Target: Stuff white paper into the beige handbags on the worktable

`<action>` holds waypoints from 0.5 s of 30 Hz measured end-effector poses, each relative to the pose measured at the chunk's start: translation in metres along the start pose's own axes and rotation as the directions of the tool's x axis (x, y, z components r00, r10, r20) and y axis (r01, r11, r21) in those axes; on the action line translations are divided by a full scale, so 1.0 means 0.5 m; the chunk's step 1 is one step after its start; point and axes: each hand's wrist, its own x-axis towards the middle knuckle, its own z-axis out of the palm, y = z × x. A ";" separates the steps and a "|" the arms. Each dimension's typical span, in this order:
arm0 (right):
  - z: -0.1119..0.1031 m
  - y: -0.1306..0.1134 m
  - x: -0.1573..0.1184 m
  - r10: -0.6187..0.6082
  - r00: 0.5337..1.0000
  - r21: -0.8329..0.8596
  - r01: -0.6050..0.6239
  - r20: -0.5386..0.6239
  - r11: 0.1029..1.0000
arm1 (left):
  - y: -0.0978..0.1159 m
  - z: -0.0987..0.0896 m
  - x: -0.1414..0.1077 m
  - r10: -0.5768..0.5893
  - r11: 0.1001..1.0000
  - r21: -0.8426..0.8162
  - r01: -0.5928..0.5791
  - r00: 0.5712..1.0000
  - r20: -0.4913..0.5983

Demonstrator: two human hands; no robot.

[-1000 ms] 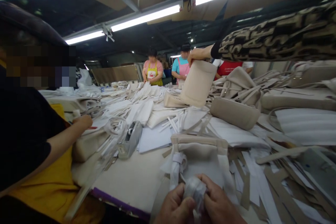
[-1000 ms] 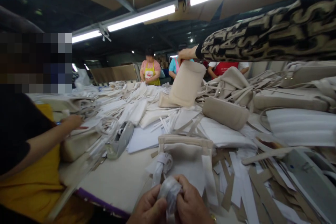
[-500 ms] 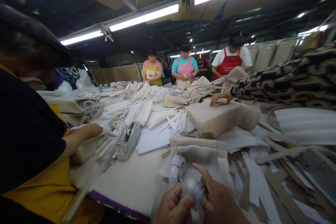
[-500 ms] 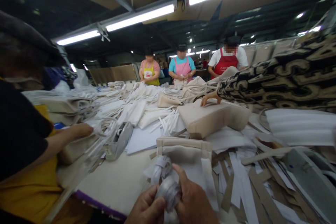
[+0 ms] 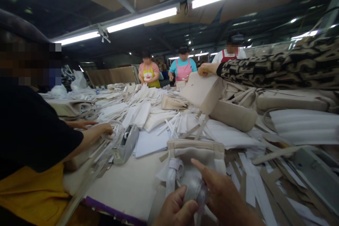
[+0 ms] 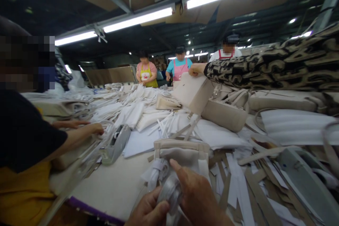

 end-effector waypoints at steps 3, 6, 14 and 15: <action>-0.007 0.007 0.000 -0.106 0.994 -0.083 0.107 0.016 0.991 | -0.012 -0.007 -0.001 -0.014 1.000 0.007 0.014 0.999 0.048; 0.016 -0.006 -0.002 0.042 0.999 0.288 -0.038 -0.006 0.957 | -0.037 -0.005 -0.003 0.036 0.990 -0.141 -0.020 0.993 0.116; 0.001 0.006 0.005 0.098 0.993 0.160 -0.087 -0.062 0.983 | 0.019 0.007 0.018 -0.004 1.000 -0.023 0.005 0.998 0.059; -0.012 0.014 0.006 -0.003 0.997 0.016 0.004 -0.079 1.000 | 0.028 0.006 0.022 -0.022 0.999 0.042 0.020 0.999 0.049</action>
